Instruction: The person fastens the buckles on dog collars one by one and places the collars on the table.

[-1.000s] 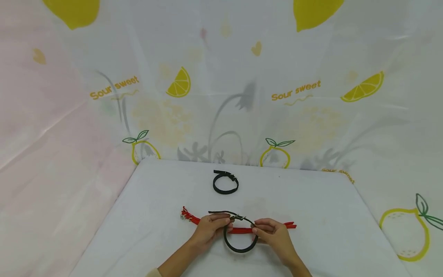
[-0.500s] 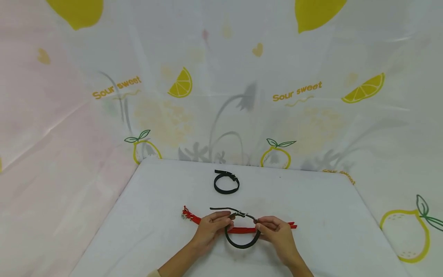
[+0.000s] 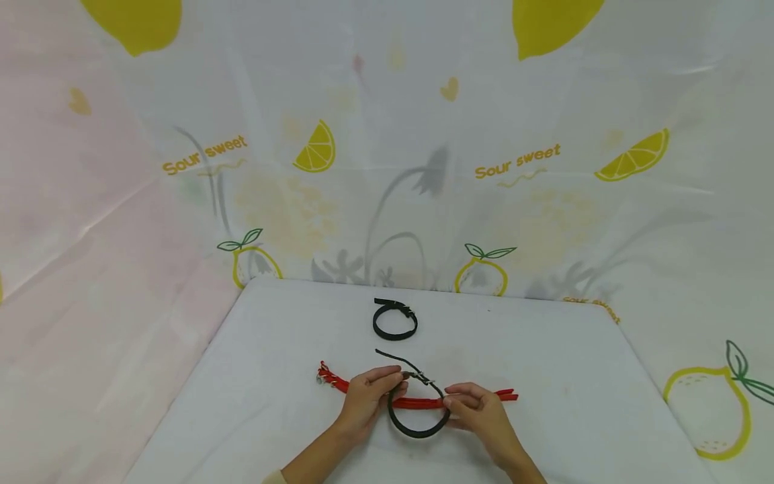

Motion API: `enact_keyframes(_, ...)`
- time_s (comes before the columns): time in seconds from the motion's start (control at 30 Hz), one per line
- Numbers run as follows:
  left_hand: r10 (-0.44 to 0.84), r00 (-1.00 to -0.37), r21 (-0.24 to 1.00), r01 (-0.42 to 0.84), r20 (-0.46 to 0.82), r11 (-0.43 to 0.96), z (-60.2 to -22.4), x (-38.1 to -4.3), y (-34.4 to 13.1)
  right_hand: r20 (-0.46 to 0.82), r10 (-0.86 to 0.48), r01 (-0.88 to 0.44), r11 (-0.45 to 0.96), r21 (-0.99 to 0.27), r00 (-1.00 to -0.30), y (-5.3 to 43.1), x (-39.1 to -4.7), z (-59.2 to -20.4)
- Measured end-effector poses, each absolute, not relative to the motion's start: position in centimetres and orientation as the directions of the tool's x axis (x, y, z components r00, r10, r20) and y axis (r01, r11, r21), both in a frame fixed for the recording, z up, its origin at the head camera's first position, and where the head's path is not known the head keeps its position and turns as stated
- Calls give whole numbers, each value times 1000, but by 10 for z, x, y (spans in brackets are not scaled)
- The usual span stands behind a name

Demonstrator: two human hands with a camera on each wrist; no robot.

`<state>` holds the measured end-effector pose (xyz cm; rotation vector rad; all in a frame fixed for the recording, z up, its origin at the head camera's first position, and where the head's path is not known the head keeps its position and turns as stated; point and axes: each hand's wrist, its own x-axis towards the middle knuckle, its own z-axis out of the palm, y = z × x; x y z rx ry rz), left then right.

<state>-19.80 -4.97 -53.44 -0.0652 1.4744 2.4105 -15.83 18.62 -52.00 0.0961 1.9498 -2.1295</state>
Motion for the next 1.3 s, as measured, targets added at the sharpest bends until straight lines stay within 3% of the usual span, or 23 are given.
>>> enact_keyframes(0.17,269,-952,918,-232,-147,-322,-526,-197,-46,-226,-239,218,58,-974,-945,189,-160,-517)
enact_keyframes(0.3,316,-944,949,-181,-94,-258,-520,-194,-43,-178,-224,152,128,-980,-958,191,-164,-508)
enact_keyframes(0.5,359,-932,966,-145,-61,-214,-518,-193,-40,-12,-152,-6,116,-993,-988,190,-176,-490)
enact_keyframes(0.77,428,-902,974,-144,-56,-176,-521,-193,-35,102,-187,-129,140,-982,-977,180,-184,-482)
enact_keyframes(1.07,426,-902,982,-131,-62,-133,-522,-191,-34,162,-244,-200,141,-970,-956,176,-183,-487)
enact_keyframes(1.3,359,-933,989,-81,-32,-123,-520,-191,-35,244,-257,-309,254,-917,-935,180,-178,-491)
